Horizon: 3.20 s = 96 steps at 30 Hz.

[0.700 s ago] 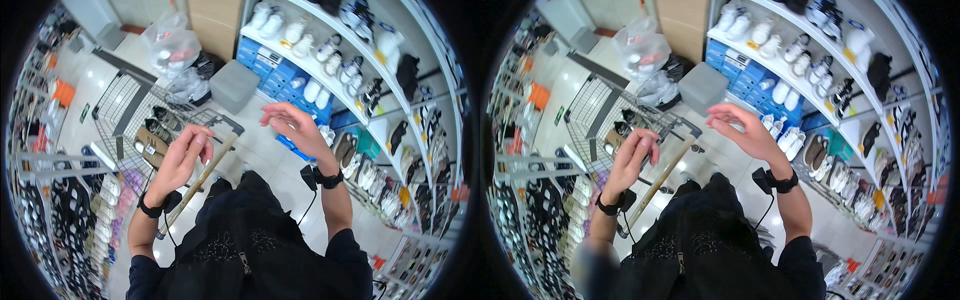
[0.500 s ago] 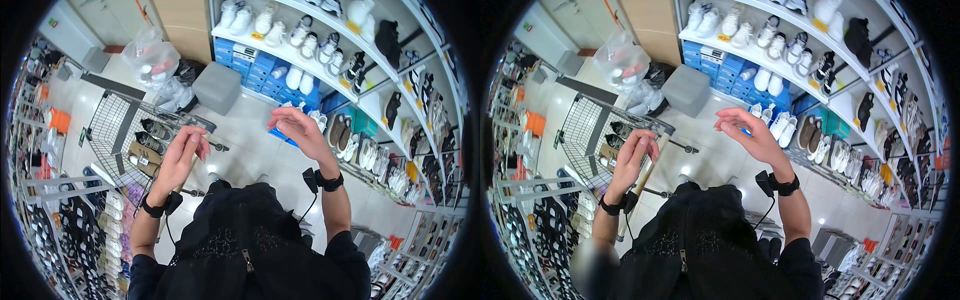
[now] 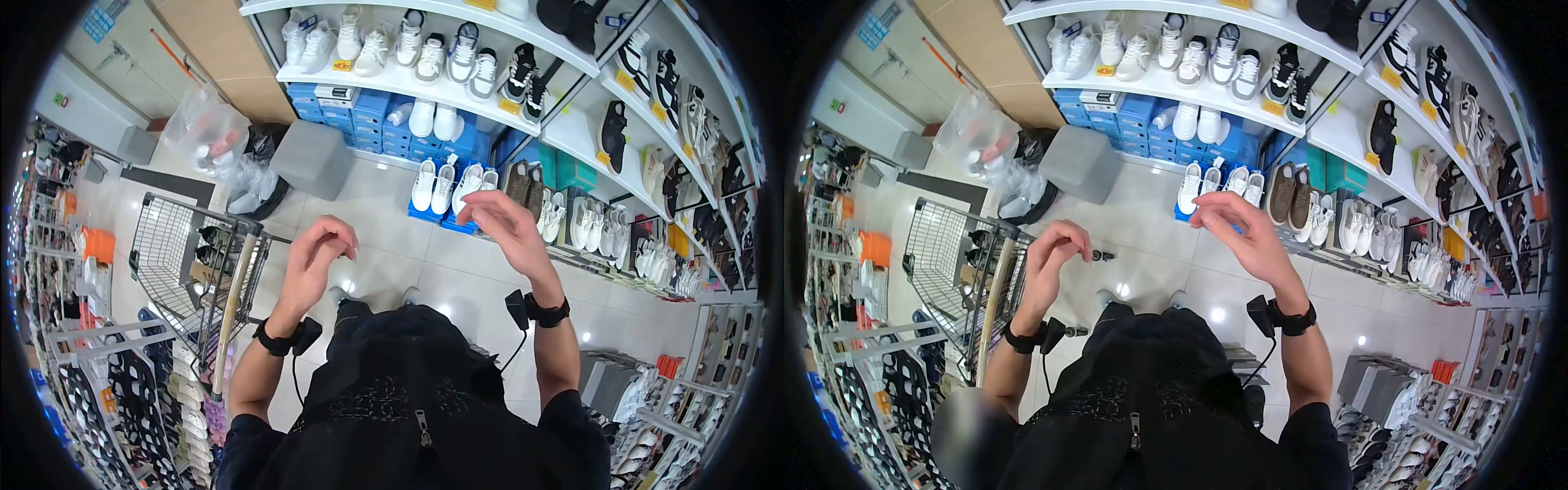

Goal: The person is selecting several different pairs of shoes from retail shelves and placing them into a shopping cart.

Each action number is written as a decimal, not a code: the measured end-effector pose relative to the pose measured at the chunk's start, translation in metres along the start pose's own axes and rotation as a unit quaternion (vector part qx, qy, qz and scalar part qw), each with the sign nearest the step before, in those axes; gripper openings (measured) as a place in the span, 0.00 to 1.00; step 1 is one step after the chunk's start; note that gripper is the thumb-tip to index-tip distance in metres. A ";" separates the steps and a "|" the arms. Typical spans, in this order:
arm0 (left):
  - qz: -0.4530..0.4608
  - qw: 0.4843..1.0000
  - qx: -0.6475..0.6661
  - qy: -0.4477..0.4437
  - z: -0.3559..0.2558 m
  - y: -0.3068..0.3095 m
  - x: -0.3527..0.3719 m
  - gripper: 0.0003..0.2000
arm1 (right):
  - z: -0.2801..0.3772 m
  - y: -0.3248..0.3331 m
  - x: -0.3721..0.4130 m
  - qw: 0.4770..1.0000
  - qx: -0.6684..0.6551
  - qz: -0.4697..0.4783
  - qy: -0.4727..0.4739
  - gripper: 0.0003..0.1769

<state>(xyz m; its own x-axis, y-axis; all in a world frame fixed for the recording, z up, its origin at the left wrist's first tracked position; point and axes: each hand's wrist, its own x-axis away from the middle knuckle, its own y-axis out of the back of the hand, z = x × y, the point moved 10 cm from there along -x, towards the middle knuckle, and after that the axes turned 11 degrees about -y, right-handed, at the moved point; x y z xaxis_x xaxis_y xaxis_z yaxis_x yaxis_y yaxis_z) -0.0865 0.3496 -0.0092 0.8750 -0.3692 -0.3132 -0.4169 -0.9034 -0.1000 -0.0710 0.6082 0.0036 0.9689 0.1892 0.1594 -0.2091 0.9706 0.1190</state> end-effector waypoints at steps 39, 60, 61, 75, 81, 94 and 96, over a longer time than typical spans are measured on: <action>0.120 0.986 0.064 0.093 0.286 -0.117 -0.248 0.15 | -0.196 0.210 -0.178 0.897 -0.228 -0.373 -0.056 0.11; 0.123 0.955 -0.241 -0.119 0.442 -0.085 -0.424 0.37 | -0.311 0.300 -0.374 0.920 0.118 -0.373 -0.029 0.41; 0.098 0.952 -0.257 -0.138 0.449 -0.080 -0.444 0.40 | -0.312 0.302 -0.392 0.920 0.116 -0.373 -0.029 0.41; -0.090 0.958 -0.268 -0.042 0.504 -0.077 -0.587 0.62 | -0.321 0.315 -0.449 0.833 0.201 -0.516 0.007 0.58; -0.094 0.945 -0.312 -0.003 0.521 -0.077 -0.596 0.58 | -0.320 0.312 -0.441 0.828 0.188 -0.528 0.023 0.56; -0.023 0.965 -0.188 -0.180 0.460 -0.086 -0.570 0.40 | -0.320 0.306 -0.433 0.827 0.190 -0.525 0.066 0.53; -0.003 0.962 -0.212 -0.170 0.447 -0.082 -0.548 0.37 | -0.318 0.306 -0.423 0.833 0.189 -0.514 0.076 0.53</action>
<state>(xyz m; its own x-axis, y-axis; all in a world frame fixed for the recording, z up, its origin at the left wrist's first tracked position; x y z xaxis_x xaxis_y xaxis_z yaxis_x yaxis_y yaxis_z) -0.6418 0.7230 -0.2521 0.7157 -0.3352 -0.6128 -0.2101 -0.9400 0.2688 -0.5023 0.8726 -0.3393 0.6619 -0.6685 -0.3391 0.7422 0.5208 0.4218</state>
